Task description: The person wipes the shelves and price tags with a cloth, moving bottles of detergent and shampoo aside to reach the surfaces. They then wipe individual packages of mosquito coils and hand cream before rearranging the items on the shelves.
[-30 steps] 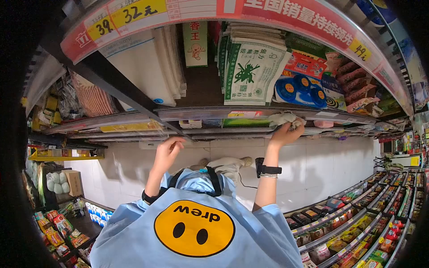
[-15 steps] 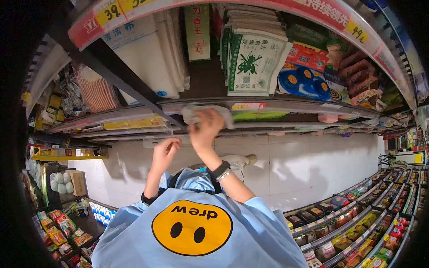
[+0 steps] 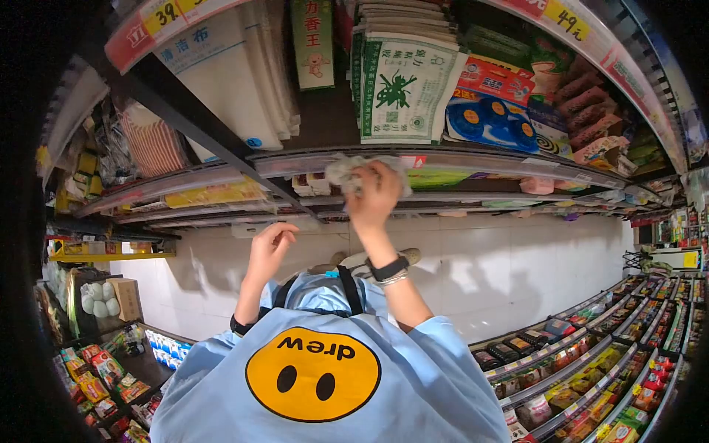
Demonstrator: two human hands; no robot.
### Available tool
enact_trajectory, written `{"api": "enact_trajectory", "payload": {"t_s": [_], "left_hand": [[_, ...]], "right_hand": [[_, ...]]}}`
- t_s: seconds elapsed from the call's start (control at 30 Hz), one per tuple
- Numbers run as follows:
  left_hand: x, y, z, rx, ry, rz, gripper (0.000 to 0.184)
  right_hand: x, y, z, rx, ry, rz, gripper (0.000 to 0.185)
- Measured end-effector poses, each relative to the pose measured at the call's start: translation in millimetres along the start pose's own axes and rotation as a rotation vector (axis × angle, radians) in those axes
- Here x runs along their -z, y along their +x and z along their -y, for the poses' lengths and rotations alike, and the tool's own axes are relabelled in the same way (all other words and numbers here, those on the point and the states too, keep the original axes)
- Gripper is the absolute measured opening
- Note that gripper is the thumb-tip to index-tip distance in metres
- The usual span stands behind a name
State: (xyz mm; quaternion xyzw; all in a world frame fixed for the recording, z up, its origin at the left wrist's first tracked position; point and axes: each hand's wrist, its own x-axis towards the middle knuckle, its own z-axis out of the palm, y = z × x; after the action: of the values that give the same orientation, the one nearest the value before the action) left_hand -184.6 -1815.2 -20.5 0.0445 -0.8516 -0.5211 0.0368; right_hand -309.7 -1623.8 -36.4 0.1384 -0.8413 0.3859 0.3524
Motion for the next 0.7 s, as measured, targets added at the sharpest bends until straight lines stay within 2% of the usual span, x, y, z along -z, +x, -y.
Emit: {"api": "enact_trajectory", "payload": {"t_s": [0.13,0.3,0.47,0.53,0.6,0.7], "left_hand": [[-1,1,-3,0.037,0.017,0.025,0.020],[-7,-1,-1,-0.005,0.016,0.036,0.019],[-9,2,-7,-0.038,0.017,0.091,0.018],[-8,2,-9,-0.049,0.018,0.088,0.018],[-7,1,-7,-0.057,0.023,0.090,0.018],[-5,0,-3,-0.048,0.035,0.117,0.019]], "right_hand": [[41,12,-56,-0.046,-0.118,-0.155,0.031],[70,25,-81,-0.034,-0.139,-0.085,0.029],[76,24,-62,-0.139,-0.113,-0.095,0.025],[73,20,-45,-0.169,0.069,-0.060,0.023],[60,14,-21,-0.092,0.050,-0.059,0.023],[37,3,19,0.007,0.163,0.063,0.028]]}}
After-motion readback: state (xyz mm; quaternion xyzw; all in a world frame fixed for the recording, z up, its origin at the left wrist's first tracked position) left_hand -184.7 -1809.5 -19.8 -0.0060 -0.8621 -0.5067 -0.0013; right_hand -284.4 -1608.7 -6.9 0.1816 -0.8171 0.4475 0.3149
